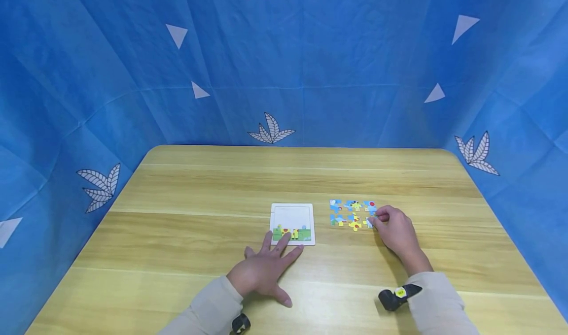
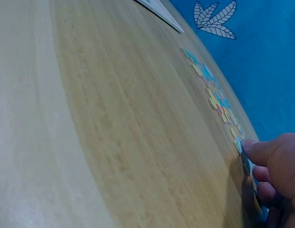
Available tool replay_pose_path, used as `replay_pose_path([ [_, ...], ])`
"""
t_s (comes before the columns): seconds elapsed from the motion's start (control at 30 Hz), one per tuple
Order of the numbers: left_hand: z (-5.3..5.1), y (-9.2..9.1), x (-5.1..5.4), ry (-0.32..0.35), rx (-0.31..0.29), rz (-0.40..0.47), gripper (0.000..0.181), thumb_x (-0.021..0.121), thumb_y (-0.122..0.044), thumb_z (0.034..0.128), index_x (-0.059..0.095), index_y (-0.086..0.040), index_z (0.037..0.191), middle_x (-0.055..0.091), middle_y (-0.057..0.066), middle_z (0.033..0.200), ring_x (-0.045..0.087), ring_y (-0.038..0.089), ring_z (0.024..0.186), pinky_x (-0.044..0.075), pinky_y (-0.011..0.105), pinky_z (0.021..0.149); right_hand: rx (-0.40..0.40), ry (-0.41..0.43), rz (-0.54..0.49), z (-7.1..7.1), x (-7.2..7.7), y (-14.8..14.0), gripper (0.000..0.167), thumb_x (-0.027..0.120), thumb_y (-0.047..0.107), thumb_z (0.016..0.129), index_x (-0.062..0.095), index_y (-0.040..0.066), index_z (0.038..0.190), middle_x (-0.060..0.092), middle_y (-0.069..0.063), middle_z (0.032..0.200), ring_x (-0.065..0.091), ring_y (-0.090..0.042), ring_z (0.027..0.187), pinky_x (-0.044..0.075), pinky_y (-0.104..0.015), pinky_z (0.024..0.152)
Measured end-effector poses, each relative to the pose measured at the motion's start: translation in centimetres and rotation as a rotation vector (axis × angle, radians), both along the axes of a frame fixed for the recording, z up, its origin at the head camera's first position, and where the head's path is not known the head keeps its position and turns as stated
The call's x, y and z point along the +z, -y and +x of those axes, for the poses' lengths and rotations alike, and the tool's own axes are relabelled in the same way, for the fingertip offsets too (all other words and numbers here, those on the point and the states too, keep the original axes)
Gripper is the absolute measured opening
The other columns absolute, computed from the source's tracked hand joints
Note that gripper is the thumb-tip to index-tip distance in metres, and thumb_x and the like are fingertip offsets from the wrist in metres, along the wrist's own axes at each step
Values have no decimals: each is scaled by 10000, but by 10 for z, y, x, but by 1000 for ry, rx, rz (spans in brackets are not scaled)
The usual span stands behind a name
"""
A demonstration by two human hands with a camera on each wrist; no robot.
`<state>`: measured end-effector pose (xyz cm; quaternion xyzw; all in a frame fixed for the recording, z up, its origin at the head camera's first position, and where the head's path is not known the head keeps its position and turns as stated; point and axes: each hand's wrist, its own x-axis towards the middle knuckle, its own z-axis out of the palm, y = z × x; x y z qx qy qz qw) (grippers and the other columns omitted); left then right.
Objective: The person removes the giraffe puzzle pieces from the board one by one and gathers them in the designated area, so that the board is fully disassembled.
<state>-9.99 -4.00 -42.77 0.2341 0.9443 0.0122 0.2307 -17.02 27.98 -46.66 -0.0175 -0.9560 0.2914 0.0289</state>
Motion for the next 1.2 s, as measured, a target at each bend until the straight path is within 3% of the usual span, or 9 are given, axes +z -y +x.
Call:
replay_pose_path([
  [0.47,0,0,1,5,-2,5,1149,725,-702,552,132,-421,1495,37,1,1599,93,448,1415,319,718,876,8,-18,3,1,1,0,303,617,234,902,608,-41,1030,655,-193,923,607,-338,864,443,-468,740],
  [0.83,0,0,1,6,3,4,1148,728,-700,550,139,-420,1494,43,-2,1599,100,446,1415,322,708,879,-14,-99,-21,0,11,9,273,575,207,920,620,-41,1024,633,-155,881,589,-263,796,420,-349,677],
  [1.03,0,0,-1,8,1,0,1145,727,-702,553,141,-417,1495,43,1,1599,91,445,1416,320,715,877,37,-126,-59,-2,21,24,265,573,210,922,639,-22,1033,629,-117,871,545,-166,711,413,-307,640],
  [1.2,0,-1,-1,18,3,-5,1142,728,-698,560,135,-419,1496,37,-3,1600,80,439,1420,316,714,882,70,-112,-80,-5,21,36,239,569,194,923,632,-7,1035,626,-113,896,563,-194,775,426,-325,680],
])
